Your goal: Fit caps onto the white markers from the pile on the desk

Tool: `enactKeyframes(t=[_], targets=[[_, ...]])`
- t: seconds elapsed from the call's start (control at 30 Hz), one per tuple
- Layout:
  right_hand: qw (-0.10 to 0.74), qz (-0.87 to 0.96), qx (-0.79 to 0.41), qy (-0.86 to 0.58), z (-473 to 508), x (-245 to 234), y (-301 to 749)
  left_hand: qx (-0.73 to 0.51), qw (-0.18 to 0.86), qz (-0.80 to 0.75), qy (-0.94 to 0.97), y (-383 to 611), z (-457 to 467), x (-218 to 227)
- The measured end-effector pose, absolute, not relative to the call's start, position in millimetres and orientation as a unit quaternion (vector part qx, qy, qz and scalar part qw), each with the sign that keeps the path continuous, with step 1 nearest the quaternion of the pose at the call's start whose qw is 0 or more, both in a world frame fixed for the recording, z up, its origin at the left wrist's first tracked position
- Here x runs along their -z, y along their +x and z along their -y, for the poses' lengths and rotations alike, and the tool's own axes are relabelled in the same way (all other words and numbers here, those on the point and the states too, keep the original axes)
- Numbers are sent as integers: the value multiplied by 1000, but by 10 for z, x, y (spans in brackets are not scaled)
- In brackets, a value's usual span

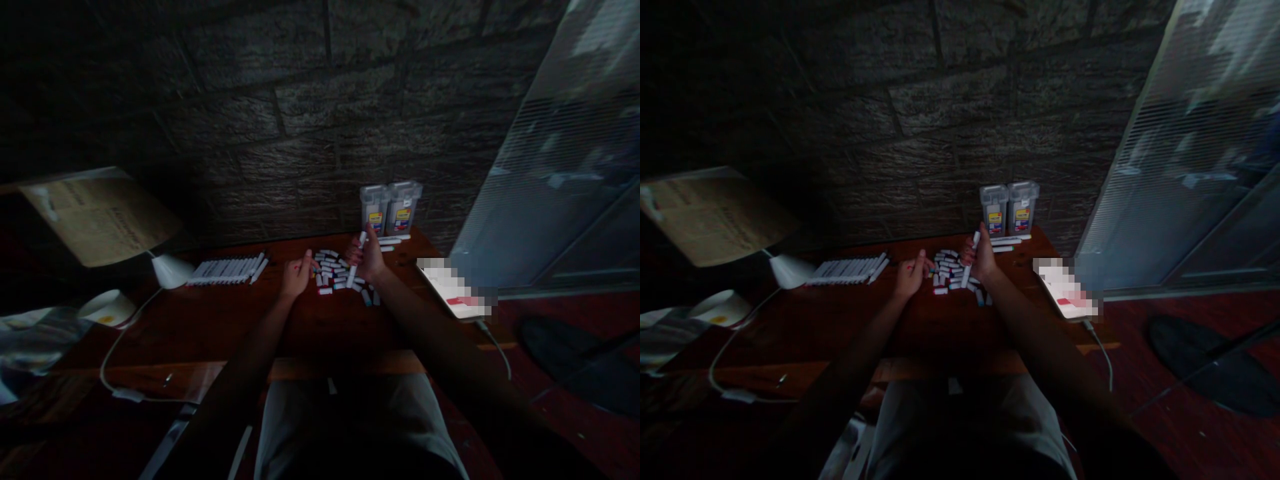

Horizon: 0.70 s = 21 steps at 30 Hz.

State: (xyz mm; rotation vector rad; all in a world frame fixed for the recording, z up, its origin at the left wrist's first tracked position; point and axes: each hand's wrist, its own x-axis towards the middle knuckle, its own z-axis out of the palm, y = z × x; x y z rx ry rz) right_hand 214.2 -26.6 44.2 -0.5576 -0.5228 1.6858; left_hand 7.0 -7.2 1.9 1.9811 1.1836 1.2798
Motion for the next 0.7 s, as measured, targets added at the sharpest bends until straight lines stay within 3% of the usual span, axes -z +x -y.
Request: enactKeyframes(t=[0.7], targets=[[620,206,-723,-224,299,-526,2167,-466,238,-437,732,104,91,-45]])
